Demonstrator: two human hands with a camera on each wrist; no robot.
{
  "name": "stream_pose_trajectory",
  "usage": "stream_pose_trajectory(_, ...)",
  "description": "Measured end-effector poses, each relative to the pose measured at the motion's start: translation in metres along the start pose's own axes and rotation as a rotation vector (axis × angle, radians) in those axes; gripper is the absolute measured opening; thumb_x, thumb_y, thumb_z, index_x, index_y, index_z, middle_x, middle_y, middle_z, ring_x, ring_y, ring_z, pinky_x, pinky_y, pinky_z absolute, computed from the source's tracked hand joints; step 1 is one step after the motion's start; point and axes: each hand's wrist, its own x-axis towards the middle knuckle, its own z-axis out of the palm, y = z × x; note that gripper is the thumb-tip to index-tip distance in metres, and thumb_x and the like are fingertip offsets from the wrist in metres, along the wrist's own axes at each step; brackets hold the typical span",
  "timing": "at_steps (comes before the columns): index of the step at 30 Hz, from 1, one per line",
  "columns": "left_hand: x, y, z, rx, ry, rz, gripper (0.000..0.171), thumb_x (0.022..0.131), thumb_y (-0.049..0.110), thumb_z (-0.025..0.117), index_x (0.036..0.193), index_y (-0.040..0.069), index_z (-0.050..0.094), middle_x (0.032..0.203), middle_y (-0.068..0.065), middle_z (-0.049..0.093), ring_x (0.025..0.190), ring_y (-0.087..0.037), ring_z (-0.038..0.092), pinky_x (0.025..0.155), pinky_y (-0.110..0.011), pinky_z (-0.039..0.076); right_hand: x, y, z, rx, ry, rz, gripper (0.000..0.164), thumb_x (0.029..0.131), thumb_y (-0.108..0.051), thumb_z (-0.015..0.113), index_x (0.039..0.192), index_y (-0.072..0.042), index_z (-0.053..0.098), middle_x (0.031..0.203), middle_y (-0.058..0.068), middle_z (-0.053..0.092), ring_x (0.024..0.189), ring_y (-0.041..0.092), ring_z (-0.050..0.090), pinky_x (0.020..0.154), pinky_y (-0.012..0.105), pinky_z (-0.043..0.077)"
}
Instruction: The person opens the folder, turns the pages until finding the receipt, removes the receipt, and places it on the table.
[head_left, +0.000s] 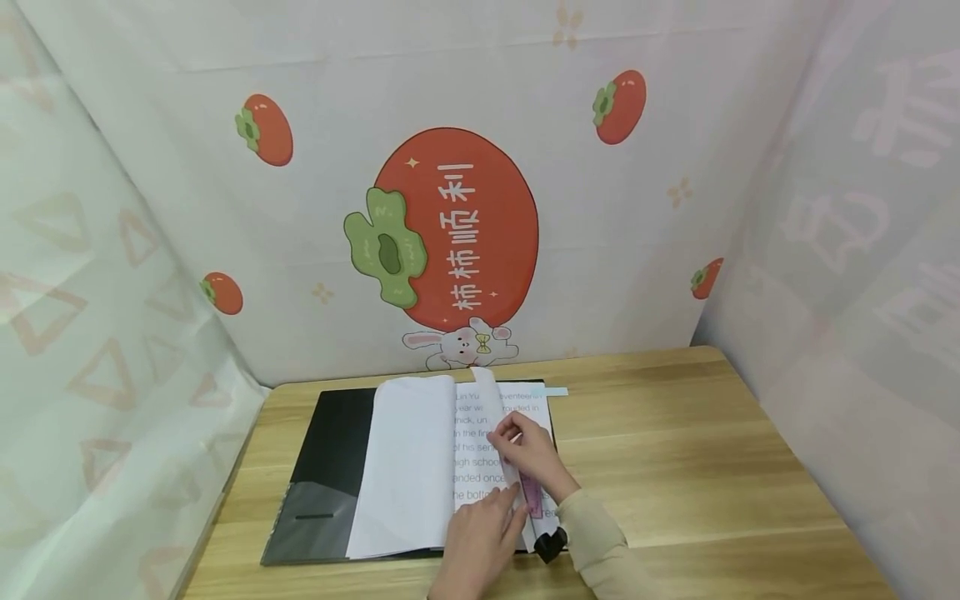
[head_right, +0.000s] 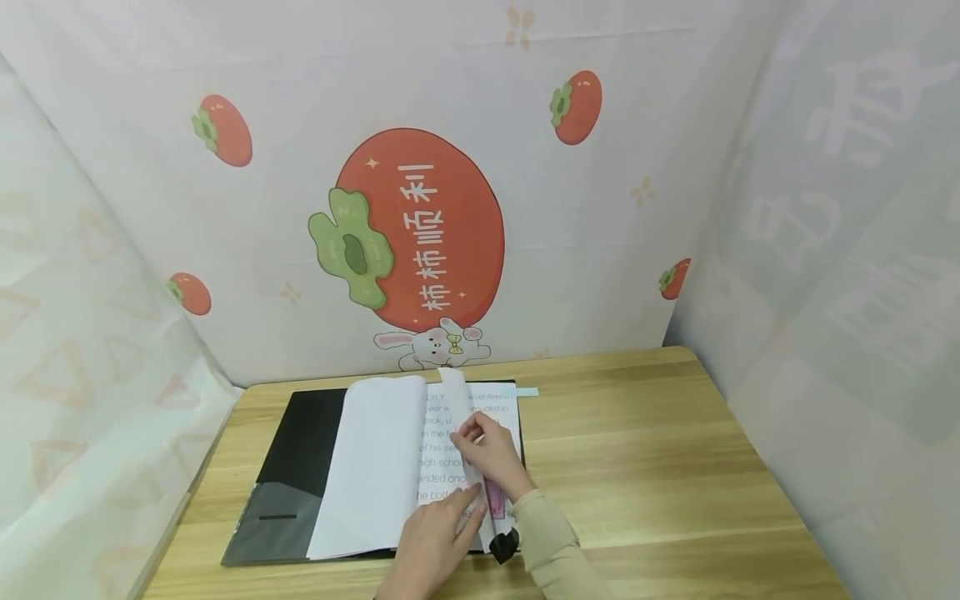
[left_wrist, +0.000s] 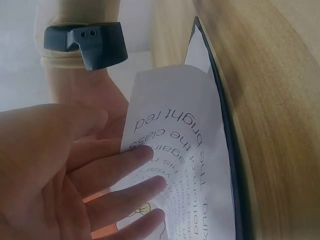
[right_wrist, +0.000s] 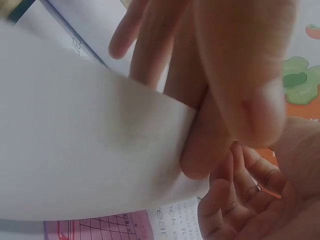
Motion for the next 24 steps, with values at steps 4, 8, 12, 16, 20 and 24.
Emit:
stream_pose_trajectory(4, -0.002, -0.001, -0.001, -0.043, -0.038, -0.032, 0.031, 0.105, 0.033, 0.066, 0.124, 0.012, 0.077, 0.112, -0.013, 0.079, 0.091, -0.032, 0.077, 0.071, -0.044, 0.062, -0.004, 0.000, -0.002, 0.028, 0.000, 0.013, 0.027, 0.099, -0.036, 0.076, 0.098, -0.011, 0.067, 0.088, 0.000, 0.065, 0.073, 0.015, 0.062, 0.061, 0.026, 0.053)
stream_pose_trajectory(8, -0.003, -0.002, -0.005, -0.090, -0.064, -0.076, 0.033, 0.106, 0.034, 0.064, 0.126, 0.012, 0.077, 0.114, -0.013, 0.079, 0.091, -0.033, 0.077, 0.073, -0.044, 0.063, -0.008, 0.003, -0.005, 0.079, 0.038, 0.058, 0.029, 0.101, -0.039, 0.073, 0.098, -0.010, 0.067, 0.090, 0.003, 0.065, 0.071, 0.016, 0.062, 0.059, 0.024, 0.052)
stream_pose_trajectory(12, -0.005, -0.005, -0.008, -0.122, -0.064, -0.112, 0.035, 0.106, 0.035, 0.063, 0.126, 0.011, 0.078, 0.115, -0.013, 0.078, 0.093, -0.033, 0.077, 0.076, -0.045, 0.063, -0.015, 0.009, -0.011, 0.092, 0.083, 0.081, 0.027, 0.103, -0.036, 0.071, 0.098, -0.009, 0.067, 0.091, 0.004, 0.064, 0.072, 0.016, 0.060, 0.057, 0.023, 0.050)
stream_pose_trajectory(16, -0.009, -0.008, -0.011, -0.155, -0.065, -0.149, 0.035, 0.106, 0.035, 0.064, 0.128, 0.010, 0.077, 0.118, -0.013, 0.078, 0.100, -0.034, 0.077, 0.080, -0.048, 0.063, -0.017, 0.019, -0.019, 0.056, 0.135, 0.083, 0.022, 0.102, -0.030, 0.072, 0.098, -0.008, 0.067, 0.090, 0.004, 0.064, 0.074, 0.016, 0.058, 0.060, 0.024, 0.049)
stream_pose_trajectory(20, -0.011, -0.011, -0.014, -0.168, -0.066, -0.175, 0.036, 0.105, 0.036, 0.065, 0.128, 0.011, 0.077, 0.120, -0.014, 0.077, 0.102, -0.036, 0.076, 0.082, -0.050, 0.062, -0.020, 0.026, -0.024, 0.014, 0.197, 0.108, 0.019, 0.101, -0.027, 0.073, 0.097, -0.009, 0.067, 0.090, 0.004, 0.064, 0.077, 0.017, 0.057, 0.064, 0.024, 0.049)
stream_pose_trajectory(24, -0.015, -0.013, -0.016, -0.170, -0.051, -0.187, 0.035, 0.105, 0.035, 0.065, 0.128, 0.011, 0.077, 0.119, -0.013, 0.077, 0.101, -0.035, 0.076, 0.081, -0.051, 0.062, -0.024, 0.031, -0.029, -0.012, 0.233, 0.132, 0.016, 0.099, -0.024, 0.075, 0.097, -0.010, 0.067, 0.090, 0.004, 0.065, 0.079, 0.018, 0.056, 0.064, 0.024, 0.047)
